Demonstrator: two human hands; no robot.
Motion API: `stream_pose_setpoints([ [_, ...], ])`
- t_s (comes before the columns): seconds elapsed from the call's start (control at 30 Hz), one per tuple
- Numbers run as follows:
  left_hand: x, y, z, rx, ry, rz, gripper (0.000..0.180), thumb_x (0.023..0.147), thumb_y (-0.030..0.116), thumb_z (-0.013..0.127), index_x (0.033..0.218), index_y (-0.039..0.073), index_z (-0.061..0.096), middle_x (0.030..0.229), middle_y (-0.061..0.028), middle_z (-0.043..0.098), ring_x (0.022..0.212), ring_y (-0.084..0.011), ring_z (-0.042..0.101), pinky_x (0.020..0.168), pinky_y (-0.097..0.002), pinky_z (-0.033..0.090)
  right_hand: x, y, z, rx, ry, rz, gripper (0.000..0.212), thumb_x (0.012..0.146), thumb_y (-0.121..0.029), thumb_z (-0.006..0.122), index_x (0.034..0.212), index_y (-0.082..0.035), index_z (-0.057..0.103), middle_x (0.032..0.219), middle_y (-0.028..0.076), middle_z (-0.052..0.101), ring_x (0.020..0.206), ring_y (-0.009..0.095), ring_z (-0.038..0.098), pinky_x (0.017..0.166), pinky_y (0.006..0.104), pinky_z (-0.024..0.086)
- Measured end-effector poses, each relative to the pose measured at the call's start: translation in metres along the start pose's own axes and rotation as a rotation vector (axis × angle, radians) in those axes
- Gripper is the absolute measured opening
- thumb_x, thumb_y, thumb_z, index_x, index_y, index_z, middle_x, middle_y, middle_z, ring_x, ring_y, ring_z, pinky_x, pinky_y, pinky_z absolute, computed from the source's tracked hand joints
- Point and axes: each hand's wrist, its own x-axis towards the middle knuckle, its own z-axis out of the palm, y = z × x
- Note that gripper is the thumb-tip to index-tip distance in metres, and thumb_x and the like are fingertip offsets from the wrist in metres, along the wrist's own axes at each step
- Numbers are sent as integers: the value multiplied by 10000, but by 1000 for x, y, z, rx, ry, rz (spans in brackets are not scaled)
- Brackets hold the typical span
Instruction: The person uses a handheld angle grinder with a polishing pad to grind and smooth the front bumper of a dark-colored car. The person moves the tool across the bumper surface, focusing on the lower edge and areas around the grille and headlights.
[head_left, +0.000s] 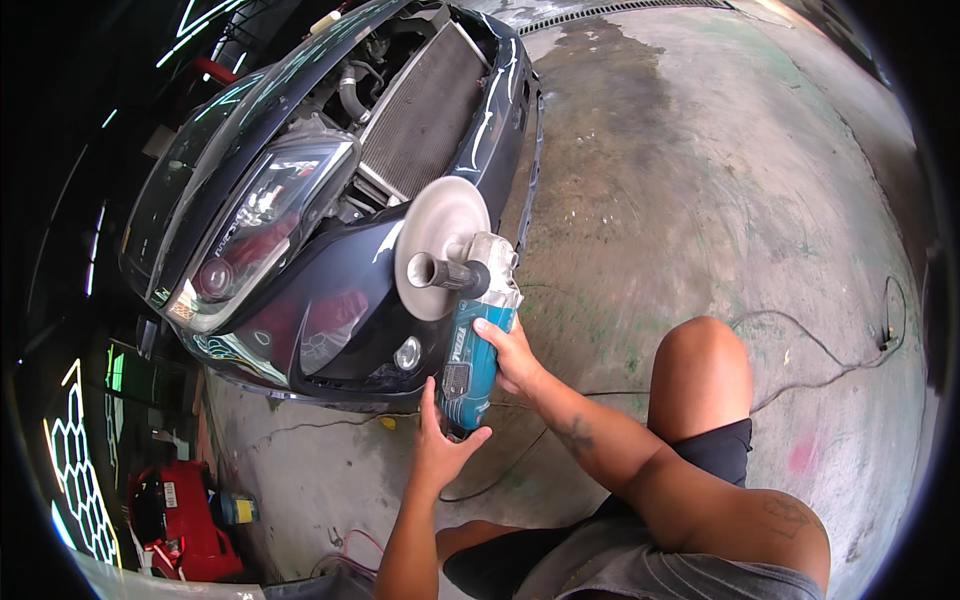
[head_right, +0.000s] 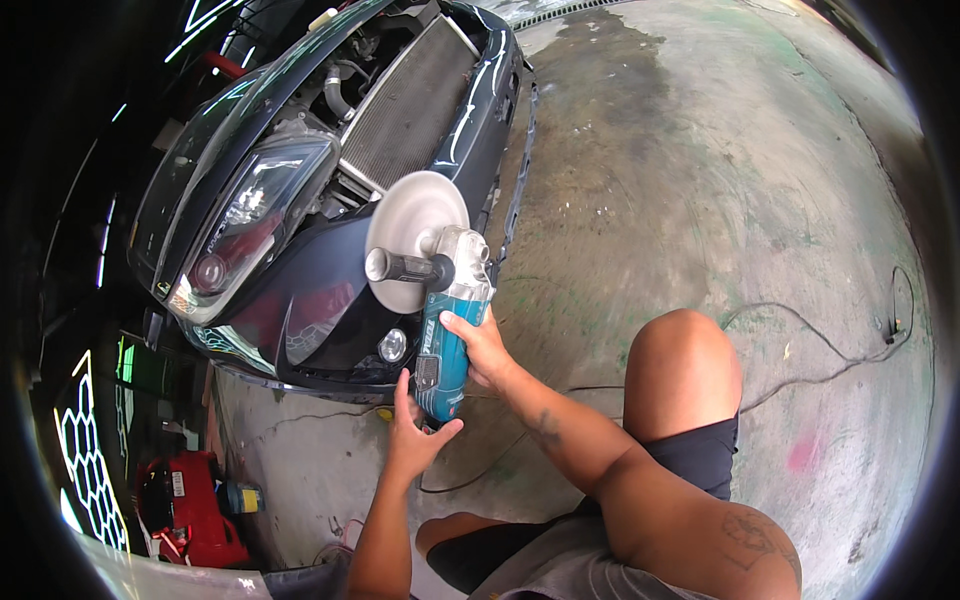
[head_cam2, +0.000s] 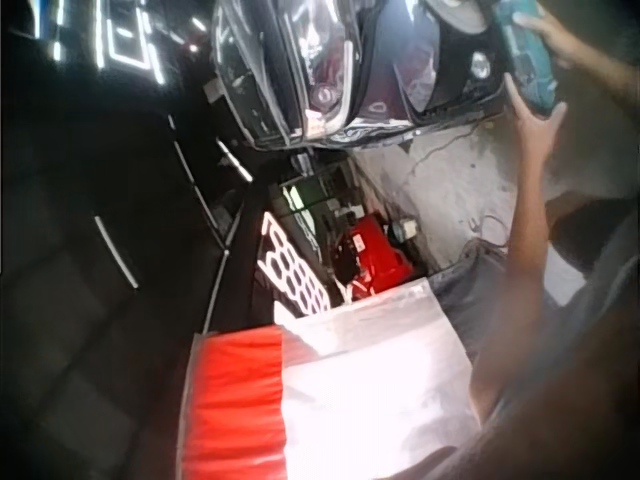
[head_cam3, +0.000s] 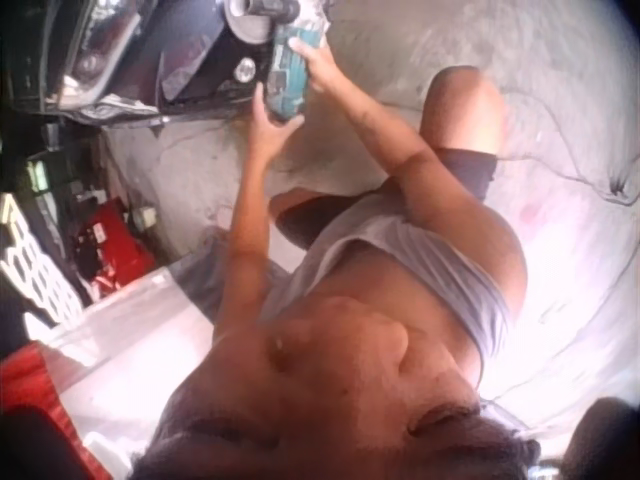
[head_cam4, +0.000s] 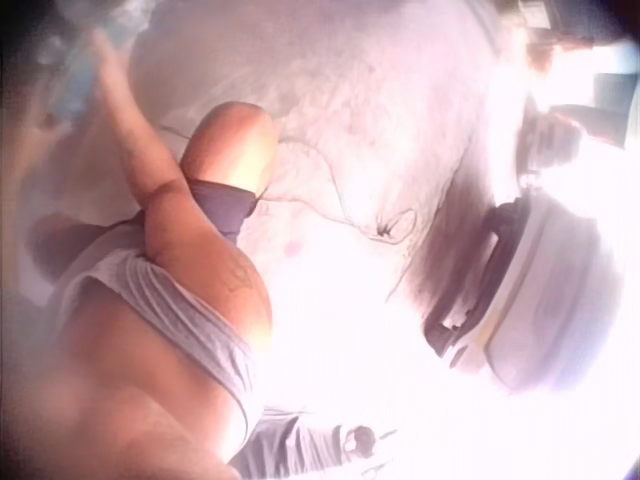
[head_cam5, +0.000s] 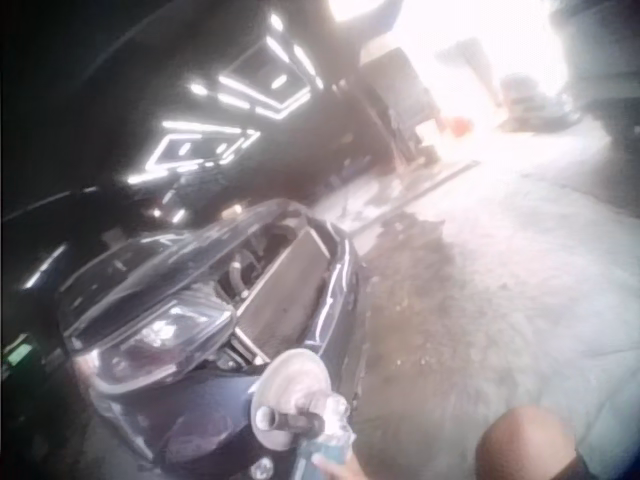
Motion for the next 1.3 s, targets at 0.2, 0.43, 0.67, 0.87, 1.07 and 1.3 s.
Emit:
stream_pose_setpoints([
  [0.2,59,48,94,158,158,-160,1130,800,214,906,1661,91,184,1399,-276,635,1221,-398,683,1024,-482,540,52,-66,-44,-45,-36,11,801,897,-273,840,1524,-126,364,1304,109,599,1179,255,631,1000,479,573],
  [0.43,110,85,180,262,430,-273,1067,752,348,911,1593,141,287,1209,-263,725,1051,-493,719,901,-570,567,92,-128,-71,-139,-46,109,871,862,-210,880,1545,-127,346,1315,94,593,1175,234,617,1025,446,546],
  [0.67,190,191,192,259,388,-411,1075,746,259,938,1600,105,304,1322,-259,686,1184,-457,687,997,-517,540,168,-206,-71,-133,-22,25,842,893,-300,870,1538,-96,369,1301,105,619,1143,230,641,985,436,566],
  [0.87,292,272,205,233,315,-442,1073,760,305,936,1605,127,300,1356,-262,670,1219,-461,668,1023,-518,523,259,-293,-74,-179,-55,-19,769,927,-359,831,1491,-70,395,1225,120,624,1054,225,667,903,433,600],
  [1.07,264,255,215,226,367,-505,1073,761,306,932,1598,97,294,1376,-287,646,1242,-463,654,1031,-528,519,234,-277,-70,-201,-72,-40,869,862,-275,879,1527,-59,365,1272,125,619,1120,242,641,965,440,573],
  [1.3,143,183,176,273,457,-505,1048,738,157,870,1589,39,270,1272,-286,691,1147,-454,710,959,-508,564,124,-192,-48,-371,-193,57,1095,817,-322,943,1587,-35,220,1471,126,470,1366,231,474,1179,427,394],
])
